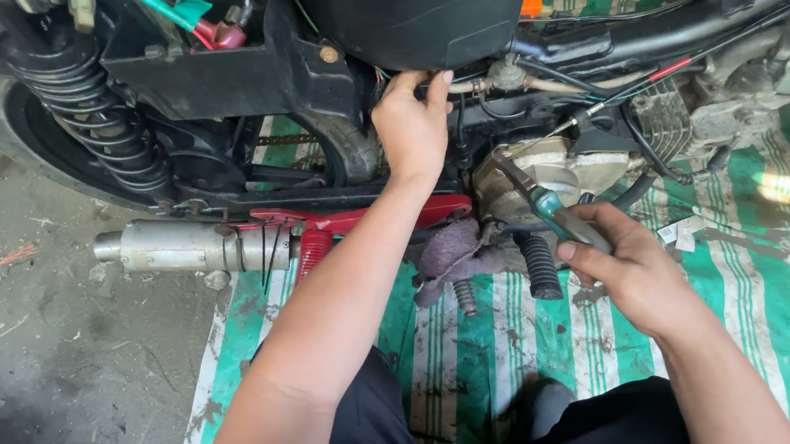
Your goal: The person is repairing the electrical wiring and small engine components of a motorcycle using pliers and their hands.
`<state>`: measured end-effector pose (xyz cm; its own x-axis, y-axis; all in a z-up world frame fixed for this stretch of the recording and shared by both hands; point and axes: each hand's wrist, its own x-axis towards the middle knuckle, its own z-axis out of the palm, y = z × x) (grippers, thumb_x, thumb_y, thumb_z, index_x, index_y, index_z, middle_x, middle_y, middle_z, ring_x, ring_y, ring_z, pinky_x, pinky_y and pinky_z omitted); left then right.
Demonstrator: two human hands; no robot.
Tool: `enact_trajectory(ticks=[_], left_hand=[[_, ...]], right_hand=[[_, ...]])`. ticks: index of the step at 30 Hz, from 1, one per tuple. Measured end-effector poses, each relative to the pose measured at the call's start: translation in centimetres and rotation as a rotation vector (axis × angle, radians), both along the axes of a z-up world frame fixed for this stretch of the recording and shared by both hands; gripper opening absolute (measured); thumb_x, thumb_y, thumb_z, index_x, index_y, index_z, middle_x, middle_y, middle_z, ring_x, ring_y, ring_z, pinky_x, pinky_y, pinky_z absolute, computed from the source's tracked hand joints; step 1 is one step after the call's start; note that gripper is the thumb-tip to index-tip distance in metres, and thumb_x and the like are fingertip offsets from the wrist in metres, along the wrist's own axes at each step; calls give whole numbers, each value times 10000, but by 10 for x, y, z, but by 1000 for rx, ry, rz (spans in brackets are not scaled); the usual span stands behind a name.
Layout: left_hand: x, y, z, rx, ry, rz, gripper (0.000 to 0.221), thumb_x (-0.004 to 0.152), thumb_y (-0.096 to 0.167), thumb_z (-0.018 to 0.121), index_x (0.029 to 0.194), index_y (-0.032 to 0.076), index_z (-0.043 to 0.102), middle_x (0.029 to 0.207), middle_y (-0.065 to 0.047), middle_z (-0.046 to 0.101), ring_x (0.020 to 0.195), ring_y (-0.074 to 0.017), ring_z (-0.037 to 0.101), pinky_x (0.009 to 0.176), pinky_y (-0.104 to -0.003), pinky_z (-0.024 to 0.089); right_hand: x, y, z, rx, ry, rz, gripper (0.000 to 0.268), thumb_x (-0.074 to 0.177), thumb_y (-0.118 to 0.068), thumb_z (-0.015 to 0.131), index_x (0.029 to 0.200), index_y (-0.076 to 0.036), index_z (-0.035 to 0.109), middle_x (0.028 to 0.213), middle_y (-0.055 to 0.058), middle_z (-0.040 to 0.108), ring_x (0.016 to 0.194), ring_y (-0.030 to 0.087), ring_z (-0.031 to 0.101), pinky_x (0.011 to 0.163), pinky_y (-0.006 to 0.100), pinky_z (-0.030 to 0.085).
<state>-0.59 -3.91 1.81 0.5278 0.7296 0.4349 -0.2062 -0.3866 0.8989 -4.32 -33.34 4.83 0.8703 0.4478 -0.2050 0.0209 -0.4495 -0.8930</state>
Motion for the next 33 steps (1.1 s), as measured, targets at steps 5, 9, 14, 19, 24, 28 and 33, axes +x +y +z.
enact_trajectory(ticks=[5,9,14,19,24,28,33], left_hand=[[14,-5,-11,160,27,128,183,968,190,728,1018,35,811,868,-96,823,675,-258,792,681,-387,615],[15,1,-15,66,36,-47,274,1054,261,607,1130,74,794,691,-20,804,614,-149,798,633,-325,605],[11,6,-6,-204,56,-174,308,1025,257,648,1171,42,813,697,-59,809,594,-131,753,552,-286,624],[13,4,-3,-295,53,-160,263,1009,204,702,1154,42,849,676,-50,787,543,-111,654,536,-278,543],[20,3,-9,-259,13,-60,207,950,151,744,1037,-1,853,668,-54,799,563,-122,711,585,-270,592],[21,4,-13,-247,-26,-79,191,945,125,748,1038,-13,841,767,-60,834,618,-127,770,600,-283,617],[14,3,-11,-240,-46,-140,240,983,205,743,1100,1,792,764,-42,797,625,-107,750,556,-275,587]], right_hand=[[-4,0,5,-4,-4,24,442,945,-60,725,1382,3,713,923,137,733,741,219,615,683,351,494],[-5,-4,8,-60,-52,50,462,939,-71,717,1394,12,710,1040,141,766,861,233,649,773,358,520],[-8,-3,12,-101,-51,-4,440,948,-27,722,1385,22,720,959,170,742,772,262,649,727,372,507],[-9,0,7,-75,-45,4,443,952,-57,727,1389,14,727,874,158,712,721,239,609,666,360,468],[-5,-2,-3,117,58,22,442,933,-15,716,1370,51,699,972,156,727,742,216,579,675,341,471],[-4,-6,-6,118,68,10,443,935,-27,726,1372,36,705,965,149,717,750,212,576,667,329,461],[-5,-6,-2,82,16,26,441,947,-32,726,1383,30,707,931,140,707,737,206,586,634,332,450]])
